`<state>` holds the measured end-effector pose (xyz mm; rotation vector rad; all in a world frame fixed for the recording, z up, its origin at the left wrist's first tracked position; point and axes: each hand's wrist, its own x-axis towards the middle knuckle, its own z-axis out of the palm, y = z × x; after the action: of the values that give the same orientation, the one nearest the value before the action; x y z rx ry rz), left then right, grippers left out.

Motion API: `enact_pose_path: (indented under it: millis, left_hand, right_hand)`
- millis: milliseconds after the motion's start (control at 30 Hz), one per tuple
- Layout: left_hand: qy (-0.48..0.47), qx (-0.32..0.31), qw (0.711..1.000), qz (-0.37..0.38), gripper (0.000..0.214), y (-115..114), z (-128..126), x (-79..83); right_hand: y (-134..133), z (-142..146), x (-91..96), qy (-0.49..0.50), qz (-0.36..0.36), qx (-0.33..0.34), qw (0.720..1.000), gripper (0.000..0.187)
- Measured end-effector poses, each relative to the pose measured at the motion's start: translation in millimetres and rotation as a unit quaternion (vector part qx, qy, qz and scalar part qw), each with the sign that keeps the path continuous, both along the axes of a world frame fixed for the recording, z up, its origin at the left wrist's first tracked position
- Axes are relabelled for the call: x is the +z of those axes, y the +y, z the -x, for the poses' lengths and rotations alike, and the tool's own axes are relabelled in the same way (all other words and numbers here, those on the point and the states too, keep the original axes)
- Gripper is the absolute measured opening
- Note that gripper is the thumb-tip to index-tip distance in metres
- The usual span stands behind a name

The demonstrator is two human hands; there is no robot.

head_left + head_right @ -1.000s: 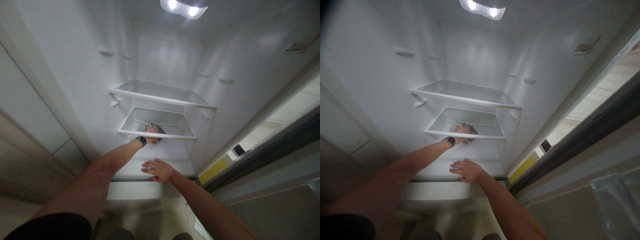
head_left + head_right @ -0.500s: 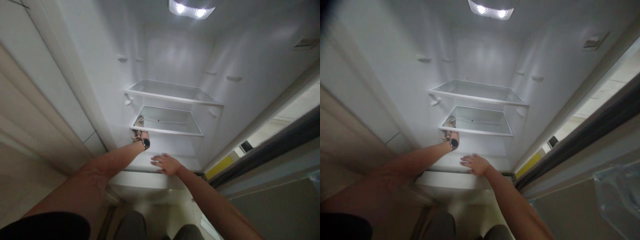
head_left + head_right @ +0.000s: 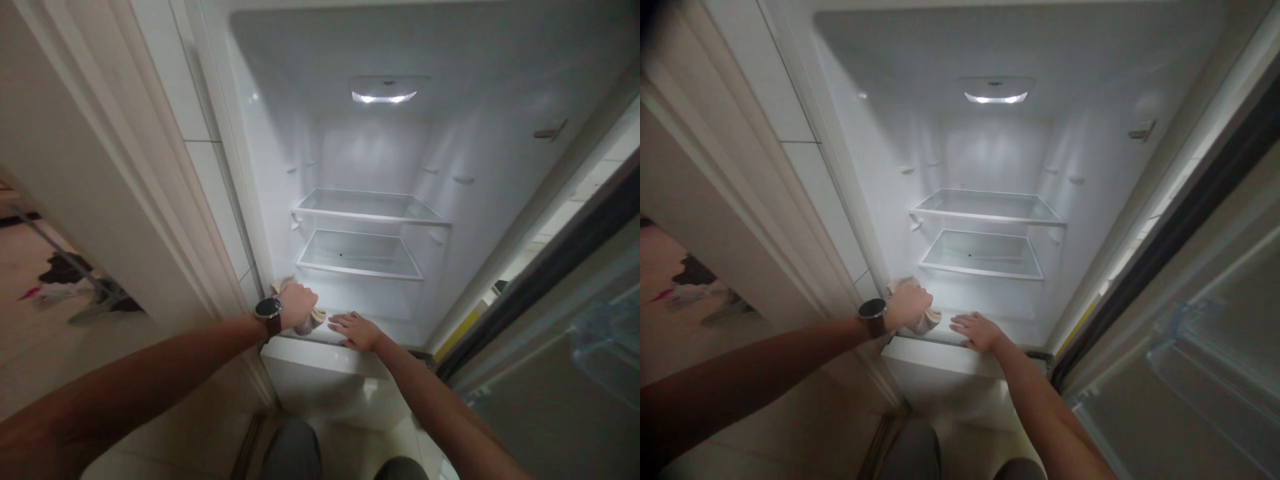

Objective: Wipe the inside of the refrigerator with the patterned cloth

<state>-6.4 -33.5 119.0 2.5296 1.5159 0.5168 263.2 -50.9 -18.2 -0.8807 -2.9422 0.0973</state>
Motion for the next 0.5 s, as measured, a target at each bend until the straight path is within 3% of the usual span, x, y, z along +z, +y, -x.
enact_pose_path:
  millis: [100, 167, 267, 367, 500]
  left_hand:
    - [0.026, -0.006, 0.999, -0.026, 0.006, 6, 15, 48.7]
    - [0.027, -0.003, 0.998, -0.062, 0.015, 12, 14, 77.3]
    - [-0.002, 0.008, 0.990, -0.142, 0.026, 20, -2, 97.7]
    - [-0.018, 0.000, 0.990, -0.139, 0.042, 31, -26, 84.3]
    - [-0.012, -0.035, 0.998, -0.053, 0.061, 54, -44, 43.1]
  right_hand:
    - [-1, 0, 0.4, -0.001, 0.007, -0.003, 1.000, 0.066]
    - [-1, 0, 0.9, 0.003, 0.009, -0.005, 1.000, 0.067]
    - [-2, 0, 1.3, 0.010, 0.007, -0.010, 1.000, 0.066]
    - [-2, 1, 1.6, 0.007, 0.005, -0.009, 1.000, 0.066]
    - [-3, 1, 3.3, 0.004, 0.004, -0.008, 1.000, 0.065]
